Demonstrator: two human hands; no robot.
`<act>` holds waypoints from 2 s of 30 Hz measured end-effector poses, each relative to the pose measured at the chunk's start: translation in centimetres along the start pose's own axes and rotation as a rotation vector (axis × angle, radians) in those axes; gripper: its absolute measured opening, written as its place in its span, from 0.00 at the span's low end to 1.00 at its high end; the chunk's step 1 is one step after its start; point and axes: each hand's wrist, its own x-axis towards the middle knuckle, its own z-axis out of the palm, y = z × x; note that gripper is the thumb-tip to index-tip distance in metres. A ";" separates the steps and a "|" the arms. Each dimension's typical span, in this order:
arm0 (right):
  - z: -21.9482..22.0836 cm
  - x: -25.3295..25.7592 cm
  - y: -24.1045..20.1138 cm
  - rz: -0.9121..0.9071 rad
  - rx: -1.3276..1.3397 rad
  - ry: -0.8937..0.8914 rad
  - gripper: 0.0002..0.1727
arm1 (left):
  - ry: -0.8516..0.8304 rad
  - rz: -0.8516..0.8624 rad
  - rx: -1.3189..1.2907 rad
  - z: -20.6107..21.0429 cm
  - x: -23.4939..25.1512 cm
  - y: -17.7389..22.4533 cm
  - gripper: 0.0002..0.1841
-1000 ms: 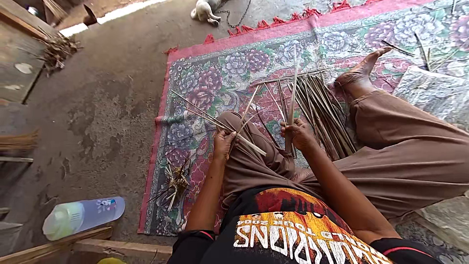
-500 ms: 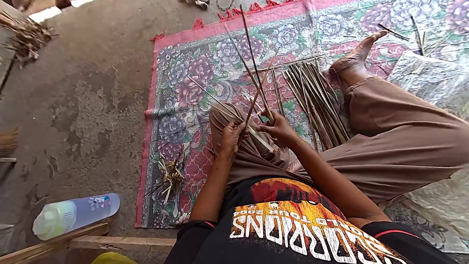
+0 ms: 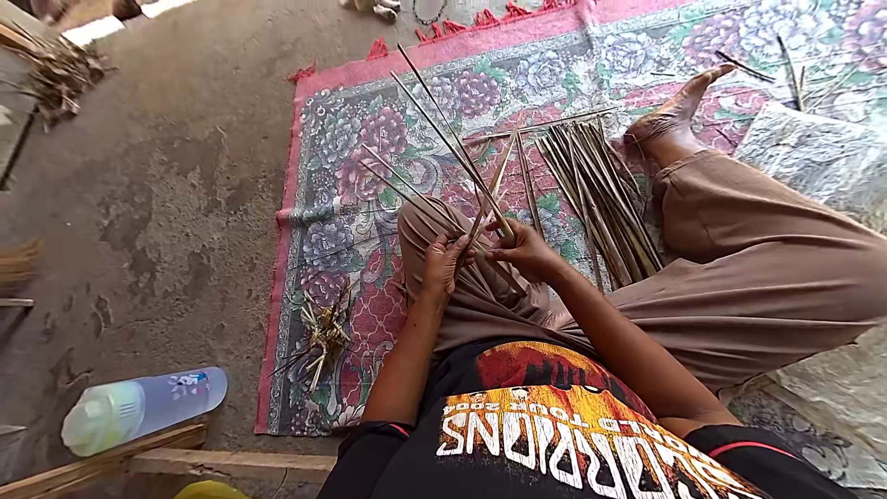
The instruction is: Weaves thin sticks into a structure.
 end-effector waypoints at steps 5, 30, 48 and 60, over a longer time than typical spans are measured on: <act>-0.6 0.2 0.5 -0.007 -0.023 -0.040 0.33 | 0.026 0.004 -0.026 -0.3 0.1 -0.1 0.05; -1.4 0.7 1.1 0.033 0.381 0.313 0.20 | 0.301 0.224 1.051 -7.0 -1.5 6.7 0.17; 1.2 -0.5 -1.1 -0.142 0.306 0.146 0.03 | -0.134 0.271 0.358 2.5 -0.4 3.4 0.05; -1.1 -1.1 -2.7 -0.551 0.344 0.056 0.06 | -0.014 0.283 0.044 1.1 0.8 5.2 0.06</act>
